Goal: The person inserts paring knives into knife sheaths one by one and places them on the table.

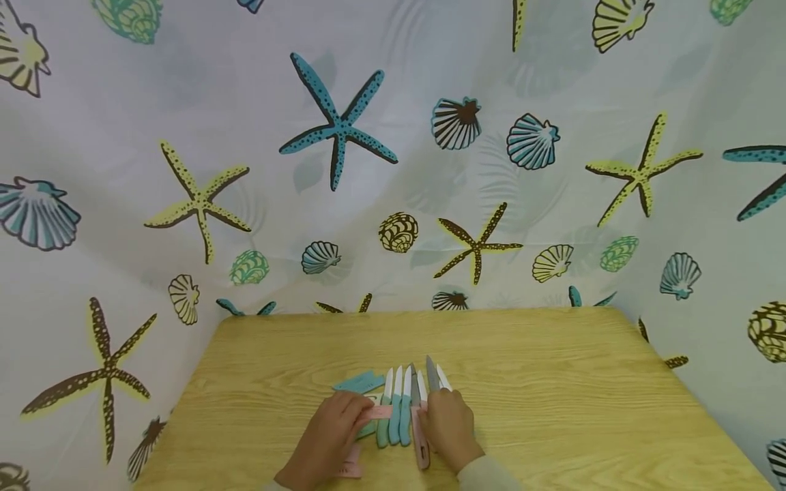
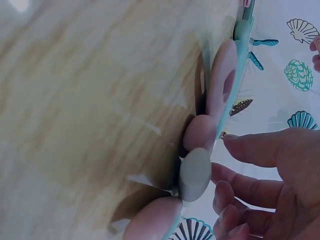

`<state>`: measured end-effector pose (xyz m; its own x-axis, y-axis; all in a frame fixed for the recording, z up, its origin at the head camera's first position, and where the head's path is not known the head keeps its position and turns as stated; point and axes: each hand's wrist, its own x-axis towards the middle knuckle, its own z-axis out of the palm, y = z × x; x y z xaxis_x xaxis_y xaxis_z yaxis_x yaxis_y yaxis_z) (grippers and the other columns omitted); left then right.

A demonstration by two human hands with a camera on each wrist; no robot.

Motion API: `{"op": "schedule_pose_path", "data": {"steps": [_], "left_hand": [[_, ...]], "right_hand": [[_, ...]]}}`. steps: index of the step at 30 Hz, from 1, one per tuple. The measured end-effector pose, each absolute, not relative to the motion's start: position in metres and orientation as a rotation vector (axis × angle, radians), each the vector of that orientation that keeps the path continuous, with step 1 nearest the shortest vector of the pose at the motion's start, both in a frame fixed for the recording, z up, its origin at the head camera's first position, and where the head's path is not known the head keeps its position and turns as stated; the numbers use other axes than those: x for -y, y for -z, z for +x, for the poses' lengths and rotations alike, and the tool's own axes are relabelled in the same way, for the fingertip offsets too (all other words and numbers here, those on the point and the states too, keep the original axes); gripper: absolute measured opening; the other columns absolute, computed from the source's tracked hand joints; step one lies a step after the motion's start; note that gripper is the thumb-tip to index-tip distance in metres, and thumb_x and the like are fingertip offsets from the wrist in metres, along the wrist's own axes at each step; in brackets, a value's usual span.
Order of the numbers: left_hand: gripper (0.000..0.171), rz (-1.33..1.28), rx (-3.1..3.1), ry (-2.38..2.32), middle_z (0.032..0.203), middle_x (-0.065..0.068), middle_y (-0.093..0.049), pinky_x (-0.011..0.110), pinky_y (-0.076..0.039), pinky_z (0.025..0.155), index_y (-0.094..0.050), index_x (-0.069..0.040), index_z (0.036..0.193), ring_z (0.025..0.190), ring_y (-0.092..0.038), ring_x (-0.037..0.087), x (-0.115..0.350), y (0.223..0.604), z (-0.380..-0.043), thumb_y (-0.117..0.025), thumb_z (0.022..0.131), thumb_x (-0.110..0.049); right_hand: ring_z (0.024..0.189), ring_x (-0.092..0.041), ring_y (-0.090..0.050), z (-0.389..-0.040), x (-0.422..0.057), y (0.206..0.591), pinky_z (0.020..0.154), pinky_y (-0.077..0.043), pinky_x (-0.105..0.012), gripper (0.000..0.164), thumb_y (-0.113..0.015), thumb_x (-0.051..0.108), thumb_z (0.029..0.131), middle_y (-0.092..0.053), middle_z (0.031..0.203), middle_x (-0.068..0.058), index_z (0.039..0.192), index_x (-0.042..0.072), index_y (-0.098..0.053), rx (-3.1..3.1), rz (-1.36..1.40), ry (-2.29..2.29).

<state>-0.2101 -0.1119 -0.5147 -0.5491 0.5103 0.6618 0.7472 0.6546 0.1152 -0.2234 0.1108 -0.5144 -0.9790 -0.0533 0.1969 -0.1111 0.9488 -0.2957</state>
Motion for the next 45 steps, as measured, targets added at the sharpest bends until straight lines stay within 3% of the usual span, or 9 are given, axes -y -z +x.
{"op": "schedule_pose_path", "data": {"steps": [18,25,33,38,45], "left_hand": [[0.014,-0.98,2.258,0.502,0.098,-0.004,-0.061,0.029,-0.051,0.07,-0.064,-0.011,0.103,0.089,-0.057,0.011,0.105,0.517,-0.207,-0.065,0.092,-0.019],[0.019,-0.984,2.237,0.573,0.098,-0.003,-0.061,0.03,-0.051,0.068,-0.064,-0.01,0.103,0.088,-0.057,0.011,0.104,0.518,-0.204,-0.071,0.085,-0.01],[0.019,-0.979,2.284,0.559,0.1,-0.004,-0.061,0.029,-0.051,0.073,-0.064,-0.011,0.105,0.09,-0.056,0.01,0.107,0.514,-0.203,-0.07,0.087,-0.012],[0.015,-0.967,2.29,0.578,0.1,-0.005,-0.061,0.028,-0.051,0.076,-0.063,-0.013,0.104,0.091,-0.056,0.01,0.107,0.511,-0.203,-0.067,0.09,-0.014],[0.014,-0.974,2.275,0.572,0.099,-0.003,-0.061,0.029,-0.052,0.077,-0.063,-0.011,0.103,0.091,-0.058,0.011,0.111,0.509,-0.205,-0.067,0.09,-0.013]], "right_hand": [[0.063,-0.03,-0.059,-0.23,-0.109,0.518,0.048,-0.05,-0.043,0.023,-0.072,0.014,0.081,-0.06,0.065,-0.014,0.066,0.002,-0.06,2.892,0.088,-0.35],[0.061,-0.031,-0.06,-0.231,-0.11,0.518,0.051,-0.051,-0.043,0.023,-0.072,0.012,0.075,-0.057,0.061,-0.012,0.061,0.003,-0.055,2.917,0.097,-0.42],[0.054,-0.021,-0.051,-0.229,-0.112,0.517,0.046,-0.044,-0.034,0.029,-0.069,0.01,0.072,-0.049,0.056,-0.005,0.056,0.01,-0.045,2.93,0.124,-0.578],[0.053,-0.015,-0.046,-0.227,-0.111,0.511,0.043,-0.039,-0.028,0.036,-0.071,0.021,0.076,-0.048,0.057,-0.002,0.054,0.012,-0.044,2.954,0.122,-0.56],[0.037,-0.005,-0.031,-0.217,-0.111,0.489,0.035,-0.022,-0.017,0.041,-0.067,0.018,0.074,-0.034,0.042,0.008,0.047,0.017,-0.037,2.967,0.093,-0.714]]}}
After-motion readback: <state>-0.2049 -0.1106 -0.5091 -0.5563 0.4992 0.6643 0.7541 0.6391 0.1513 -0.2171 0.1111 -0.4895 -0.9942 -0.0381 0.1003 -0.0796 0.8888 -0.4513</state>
